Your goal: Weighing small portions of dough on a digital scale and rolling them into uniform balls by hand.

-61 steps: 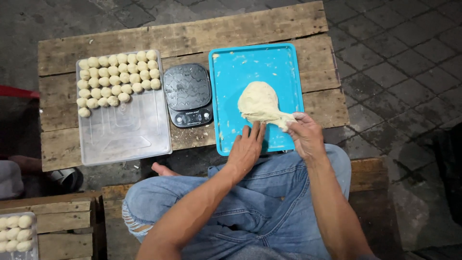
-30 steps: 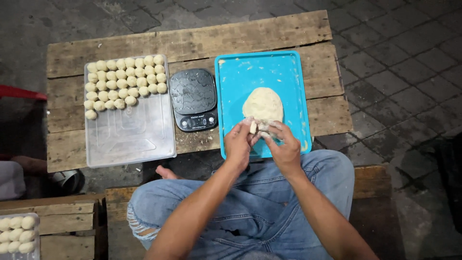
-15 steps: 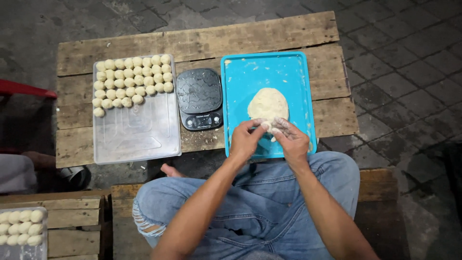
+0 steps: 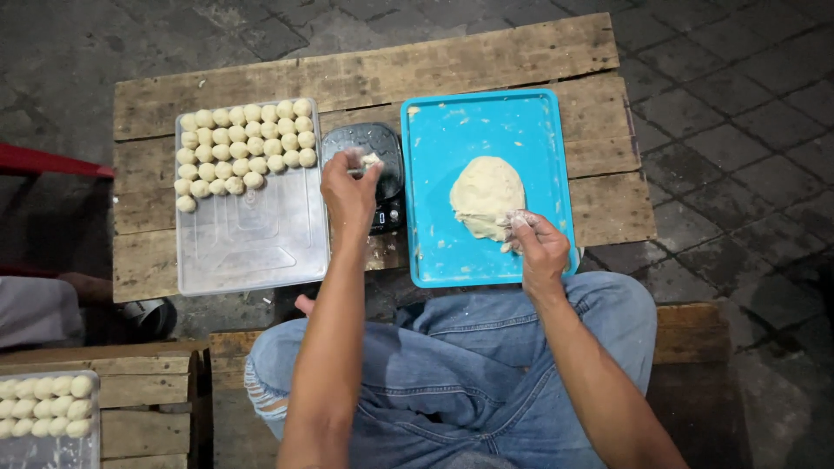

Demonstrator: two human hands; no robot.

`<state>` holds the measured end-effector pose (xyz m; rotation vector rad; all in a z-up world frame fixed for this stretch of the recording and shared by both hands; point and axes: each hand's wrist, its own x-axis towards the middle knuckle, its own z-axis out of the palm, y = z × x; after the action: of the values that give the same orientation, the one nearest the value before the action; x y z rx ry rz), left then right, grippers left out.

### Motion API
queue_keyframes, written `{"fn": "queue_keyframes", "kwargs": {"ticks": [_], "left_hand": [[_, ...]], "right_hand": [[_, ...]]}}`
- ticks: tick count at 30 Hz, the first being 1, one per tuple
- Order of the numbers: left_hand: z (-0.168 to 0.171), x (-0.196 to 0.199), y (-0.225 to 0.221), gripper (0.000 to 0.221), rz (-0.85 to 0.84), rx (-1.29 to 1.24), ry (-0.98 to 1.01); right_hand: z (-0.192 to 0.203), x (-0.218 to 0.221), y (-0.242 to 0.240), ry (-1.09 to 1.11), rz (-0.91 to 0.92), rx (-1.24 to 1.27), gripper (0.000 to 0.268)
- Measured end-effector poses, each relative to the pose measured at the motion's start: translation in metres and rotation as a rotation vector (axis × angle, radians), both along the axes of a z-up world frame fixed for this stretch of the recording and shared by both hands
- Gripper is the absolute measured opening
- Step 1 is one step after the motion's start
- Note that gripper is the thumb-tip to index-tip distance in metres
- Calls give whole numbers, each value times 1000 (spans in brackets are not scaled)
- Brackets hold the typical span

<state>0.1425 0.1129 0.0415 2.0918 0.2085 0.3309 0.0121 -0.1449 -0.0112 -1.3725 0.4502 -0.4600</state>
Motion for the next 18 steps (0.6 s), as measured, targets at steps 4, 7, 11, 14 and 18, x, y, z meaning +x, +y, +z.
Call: {"fn": "queue_keyframes", "kwargs": {"ticks": [4,7,11,14,18], "left_hand": [[-25,8,9,31,71,-16,-21],[-46,15,18,34,75,-48,-29],[-59,20,21,36,58,-110,-74],[-53,18,23,29,52,-74,-105],[-42,16,21,20,106,-89,-82]], "right_hand": [[1,0,1,16,-5,-17,16],[4,-1,2,18,-8,2,16],[-2,0,0,15,-11,-4,14],[7,-1,2,25,-25,10,13],[-5,1,-4,23,-37,46,12]]}}
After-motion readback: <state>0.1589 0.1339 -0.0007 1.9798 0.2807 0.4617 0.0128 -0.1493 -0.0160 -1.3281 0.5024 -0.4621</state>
